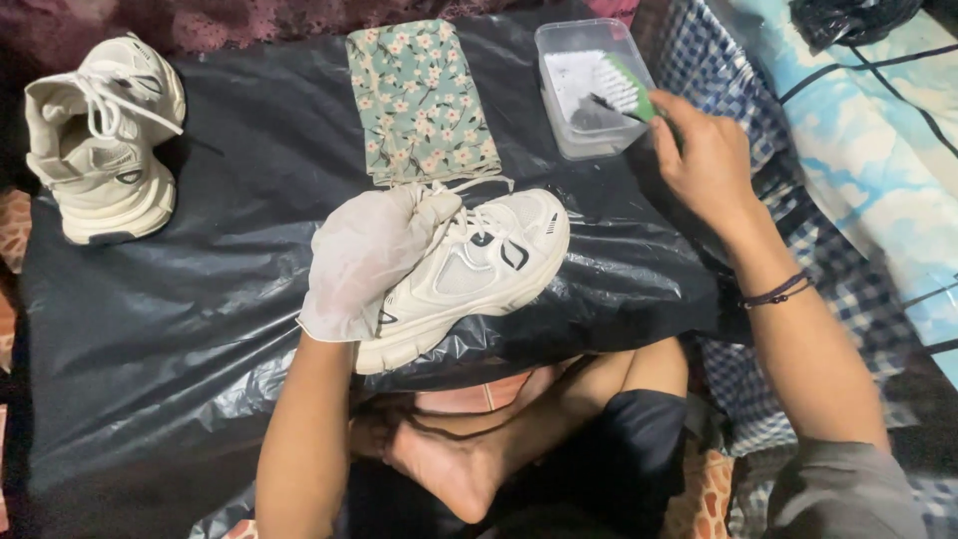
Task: Brushing the upper part of a white sneaker with a cleaning solution and a small brush to remove dirt.
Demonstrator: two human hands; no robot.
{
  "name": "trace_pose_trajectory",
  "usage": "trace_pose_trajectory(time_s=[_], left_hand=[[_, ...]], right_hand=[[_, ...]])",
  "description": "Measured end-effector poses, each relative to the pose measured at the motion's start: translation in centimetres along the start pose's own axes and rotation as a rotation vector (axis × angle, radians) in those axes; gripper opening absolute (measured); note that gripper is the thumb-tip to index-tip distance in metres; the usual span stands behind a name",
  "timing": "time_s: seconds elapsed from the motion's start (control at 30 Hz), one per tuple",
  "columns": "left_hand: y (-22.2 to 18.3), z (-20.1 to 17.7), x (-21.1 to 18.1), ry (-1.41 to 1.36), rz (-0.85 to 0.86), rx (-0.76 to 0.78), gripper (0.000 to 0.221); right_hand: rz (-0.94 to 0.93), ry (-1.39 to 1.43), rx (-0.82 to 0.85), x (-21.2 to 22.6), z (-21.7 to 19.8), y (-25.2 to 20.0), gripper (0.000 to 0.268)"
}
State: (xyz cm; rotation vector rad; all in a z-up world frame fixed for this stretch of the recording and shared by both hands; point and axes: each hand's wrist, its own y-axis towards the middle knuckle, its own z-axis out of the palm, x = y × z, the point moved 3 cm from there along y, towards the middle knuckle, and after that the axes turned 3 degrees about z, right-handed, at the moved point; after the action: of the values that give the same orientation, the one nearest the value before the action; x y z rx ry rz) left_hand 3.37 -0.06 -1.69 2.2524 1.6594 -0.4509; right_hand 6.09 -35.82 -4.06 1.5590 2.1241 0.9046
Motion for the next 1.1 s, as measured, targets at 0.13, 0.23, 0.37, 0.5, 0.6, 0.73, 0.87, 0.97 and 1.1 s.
trace_pose_trajectory(time_s=[0.13, 0.23, 0.37, 0.5, 0.6, 0.73, 0.87, 0.97, 1.1], left_hand=[[0.0, 0.0, 0.1, -0.028, 0.0, -0.005, 0.044], [0.2, 0.5, 0.5, 0.009, 0.006, 0.002, 0.047], [0.1, 0.2, 0.4, -0.028, 0.029, -0.031, 0.044], [-0.7, -2.9, -1.5, -0.168, -0.117, 0.177, 0.046], [0.4, -1.9, -0.3, -0.205, -0.121, 0.156, 0.043], [1.0, -1.6, 0.2, -0.243, -0.125, 0.16, 0.041], [1.0, -1.8, 0.2, -0.233, -0.151, 0.189, 0.041], [1.0, -1.7, 0.5, -0.266, -0.163, 0.19, 0.04], [0.7, -2.0, 0.1, -0.248, -0.167, 0.174, 0.043]], right_hand=[[-0.013, -0.063, 0.011, 0.2, 0.1, -0.3, 0.03], [0.013, -0.003, -0.026, 0.2, 0.0, -0.7, 0.031], [0.124, 0.248, -0.114, 1.5, -0.9, -2.0, 0.027], [0.458, 0.908, -0.161, 5.5, -0.8, -6.8, 0.028], [0.571, 1.034, -0.114, 12.4, -0.5, -10.3, 0.032], [0.525, 0.652, -0.002, 19.6, -0.5, -12.6, 0.025], [0.271, 0.348, 0.043, 23.7, 0.2, -12.2, 0.022], [0.211, 0.147, 0.035, 23.3, 0.0, -12.2, 0.018], [0.315, 0.067, -0.08, 19.4, 0.7, -12.9, 0.033]])
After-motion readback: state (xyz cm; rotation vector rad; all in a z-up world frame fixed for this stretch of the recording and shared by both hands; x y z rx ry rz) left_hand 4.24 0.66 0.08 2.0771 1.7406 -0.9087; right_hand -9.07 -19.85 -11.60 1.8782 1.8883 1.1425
